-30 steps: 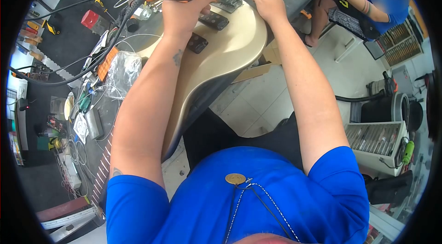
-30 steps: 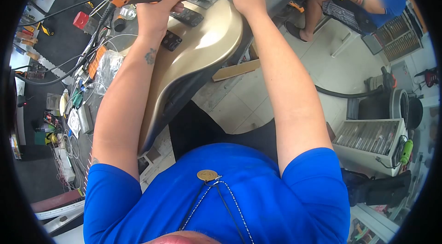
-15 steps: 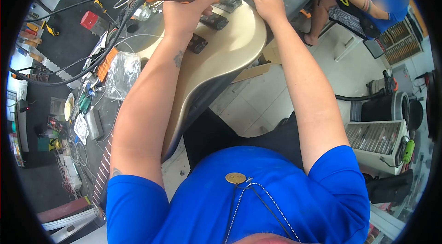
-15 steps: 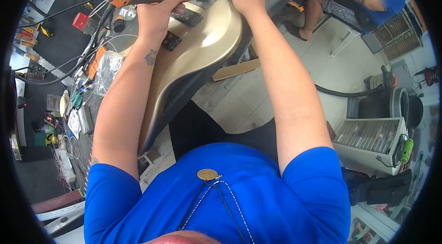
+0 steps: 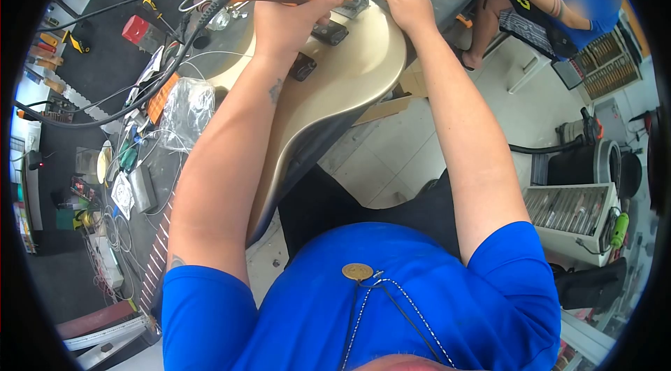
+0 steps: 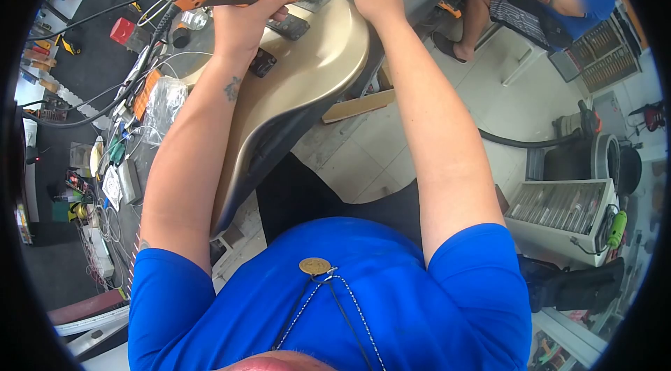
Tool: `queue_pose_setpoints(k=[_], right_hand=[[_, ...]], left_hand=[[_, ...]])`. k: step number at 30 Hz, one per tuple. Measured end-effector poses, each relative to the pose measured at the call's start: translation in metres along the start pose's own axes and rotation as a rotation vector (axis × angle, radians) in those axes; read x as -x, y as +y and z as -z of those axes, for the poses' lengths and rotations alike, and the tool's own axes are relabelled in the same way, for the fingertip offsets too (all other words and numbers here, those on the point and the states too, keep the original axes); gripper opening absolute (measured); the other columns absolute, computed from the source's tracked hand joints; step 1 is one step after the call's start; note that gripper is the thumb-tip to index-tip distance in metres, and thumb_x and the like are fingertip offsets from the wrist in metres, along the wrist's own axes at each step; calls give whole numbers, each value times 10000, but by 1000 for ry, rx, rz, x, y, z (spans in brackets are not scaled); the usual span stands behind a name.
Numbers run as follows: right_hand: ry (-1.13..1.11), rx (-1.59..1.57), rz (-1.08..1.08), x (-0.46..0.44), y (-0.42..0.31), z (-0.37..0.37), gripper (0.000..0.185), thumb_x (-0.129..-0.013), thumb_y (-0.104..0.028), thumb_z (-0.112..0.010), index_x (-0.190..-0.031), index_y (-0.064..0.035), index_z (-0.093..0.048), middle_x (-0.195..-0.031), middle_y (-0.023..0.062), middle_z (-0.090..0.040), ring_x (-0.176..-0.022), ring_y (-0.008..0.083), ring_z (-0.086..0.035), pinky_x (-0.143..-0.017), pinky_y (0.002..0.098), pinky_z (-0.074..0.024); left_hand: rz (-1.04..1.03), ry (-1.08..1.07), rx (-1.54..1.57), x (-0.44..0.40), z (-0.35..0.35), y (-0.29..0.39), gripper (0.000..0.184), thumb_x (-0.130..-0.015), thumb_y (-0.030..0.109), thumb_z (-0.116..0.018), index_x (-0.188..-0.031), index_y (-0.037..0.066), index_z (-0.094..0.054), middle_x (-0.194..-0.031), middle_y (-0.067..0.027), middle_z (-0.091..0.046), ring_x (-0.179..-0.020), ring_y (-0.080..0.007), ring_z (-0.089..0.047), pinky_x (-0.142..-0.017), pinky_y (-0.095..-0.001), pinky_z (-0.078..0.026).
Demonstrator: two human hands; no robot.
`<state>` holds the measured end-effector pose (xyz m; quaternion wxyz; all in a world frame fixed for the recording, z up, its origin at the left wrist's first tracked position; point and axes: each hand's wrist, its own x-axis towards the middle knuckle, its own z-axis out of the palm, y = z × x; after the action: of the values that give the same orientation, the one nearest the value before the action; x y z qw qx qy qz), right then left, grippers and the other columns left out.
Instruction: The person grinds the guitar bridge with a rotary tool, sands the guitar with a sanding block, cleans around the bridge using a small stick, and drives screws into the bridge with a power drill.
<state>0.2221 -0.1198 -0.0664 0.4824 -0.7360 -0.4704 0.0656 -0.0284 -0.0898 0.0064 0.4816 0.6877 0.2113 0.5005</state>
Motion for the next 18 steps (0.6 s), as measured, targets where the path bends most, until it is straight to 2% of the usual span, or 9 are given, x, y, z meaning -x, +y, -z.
queue_pose_setpoints(k=[15, 18], right_hand=[[-12, 27, -23, 3, -5, 3, 474, -1024, -495, -618, -1147, -68, -786, -1109, 186, -809, -1095, 383, -752, -974, 468, -561], [-12, 13, -25, 3, -5, 3, 476, -1023, -491, -623, -1148, -61, -785, -1115, 189, -809, -1096, 387, -752, -977, 468, -562]], left_hand=[[3, 0, -15, 2, -2, 4, 203, -903, 125, -919, -982, 2, -778, -804, -30, -757, -659, -100, -670, -611, -255, -535], [52, -13, -21, -2, 2, 1, 211, -909, 46, -896, -1051, -8, -751, -915, -92, -790, -708, -146, -721, -588, -280, -597]])
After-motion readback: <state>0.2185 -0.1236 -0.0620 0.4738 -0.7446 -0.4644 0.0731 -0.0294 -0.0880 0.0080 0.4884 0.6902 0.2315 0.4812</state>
